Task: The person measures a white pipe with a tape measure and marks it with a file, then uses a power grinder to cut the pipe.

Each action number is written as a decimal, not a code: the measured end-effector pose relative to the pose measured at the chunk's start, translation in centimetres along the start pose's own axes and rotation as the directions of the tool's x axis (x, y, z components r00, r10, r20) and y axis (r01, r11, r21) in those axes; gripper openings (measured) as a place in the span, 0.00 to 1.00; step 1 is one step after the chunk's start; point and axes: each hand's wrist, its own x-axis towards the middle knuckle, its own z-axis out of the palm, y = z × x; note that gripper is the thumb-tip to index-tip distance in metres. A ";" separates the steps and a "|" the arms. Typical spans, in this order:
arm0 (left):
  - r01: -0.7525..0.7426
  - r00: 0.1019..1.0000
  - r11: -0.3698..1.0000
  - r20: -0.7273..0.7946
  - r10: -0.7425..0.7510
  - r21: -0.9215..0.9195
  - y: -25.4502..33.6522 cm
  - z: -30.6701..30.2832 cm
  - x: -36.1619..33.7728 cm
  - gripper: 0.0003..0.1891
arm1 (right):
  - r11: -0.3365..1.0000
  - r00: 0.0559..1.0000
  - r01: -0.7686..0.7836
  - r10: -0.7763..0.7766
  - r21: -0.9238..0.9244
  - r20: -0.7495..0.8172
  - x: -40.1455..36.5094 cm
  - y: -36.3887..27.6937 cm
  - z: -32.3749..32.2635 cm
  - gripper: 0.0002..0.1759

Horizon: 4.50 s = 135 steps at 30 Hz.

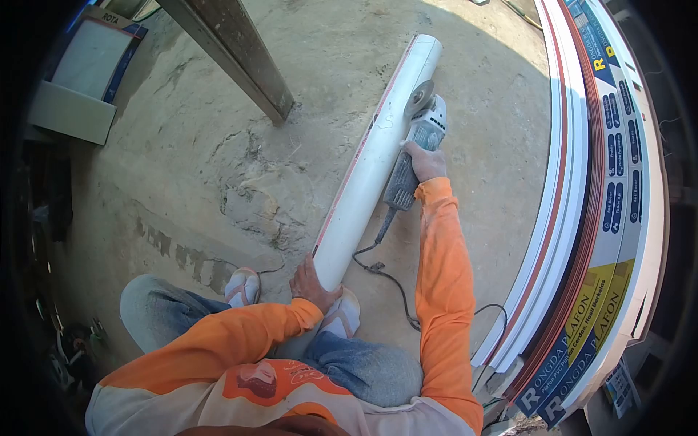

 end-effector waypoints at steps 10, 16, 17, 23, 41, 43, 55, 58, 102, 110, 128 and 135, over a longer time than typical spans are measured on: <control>0.004 1.000 1.000 0.006 -0.004 -0.005 0.0 0.0 -0.1 0.57 | 0.999 1.000 0.018 -0.018 0.036 0.013 -2.2 -0.1 0.1 0.26; 0.007 1.000 1.000 0.009 -0.007 0.008 0.0 0.1 -0.1 0.58 | 0.999 1.000 0.005 -0.007 0.050 0.026 -3.0 0.6 0.1 0.26; 0.006 1.000 1.000 0.011 -0.006 0.007 0.0 0.1 -0.2 0.58 | 0.998 0.999 0.006 -0.008 0.057 0.036 -3.2 0.6 0.1 0.26; -0.004 1.000 1.000 -0.003 0.004 -0.002 -0.1 0.2 -0.2 0.57 | 0.998 0.999 0.000 -0.003 0.066 0.038 -3.6 1.2 0.3 0.24; -0.006 1.000 1.000 0.012 0.007 -0.027 0.0 -0.1 -0.2 0.58 | 0.995 0.999 0.017 -0.022 0.095 0.043 -5.0 2.2 0.5 0.24; 0.001 1.000 1.000 0.030 -0.001 -0.018 0.0 -0.2 -0.2 0.58 | 0.995 0.998 0.032 -0.036 0.090 0.049 -4.9 2.6 0.6 0.23; 0.002 1.000 1.000 0.020 -0.002 0.001 0.0 0.0 -0.1 0.58 | 0.994 0.997 0.003 -0.011 0.112 0.075 -5.9 2.7 0.7 0.22; 0.000 1.000 1.000 0.021 0.000 -0.005 0.0 0.0 -0.2 0.58 | 0.991 0.997 0.006 -0.016 0.131 0.077 -6.0 3.1 0.9 0.22; 0.127 0.930 0.973 0.364 -0.049 -0.195 -8.7 0.9 -6.5 0.62 | 0.868 0.990 0.142 -0.124 0.476 -0.069 -7.2 2.4 -5.2 0.18; 0.095 0.963 0.970 0.269 -0.032 -0.226 -2.2 -0.4 1.2 0.61 | 0.915 0.995 0.091 -0.069 0.393 -0.068 -4.9 3.9 -4.8 0.20; 0.091 0.989 0.995 0.111 -0.094 0.034 0.7 -0.5 0.2 0.59 | 0.996 0.997 0.078 -0.079 0.041 0.013 1.3 -1.5 -1.7 0.27; 0.094 0.986 0.995 0.137 -0.098 0.041 0.7 -0.5 0.4 0.59 | 0.993 0.997 0.082 -0.083 0.091 0.009 1.8 -0.9 -1.3 0.27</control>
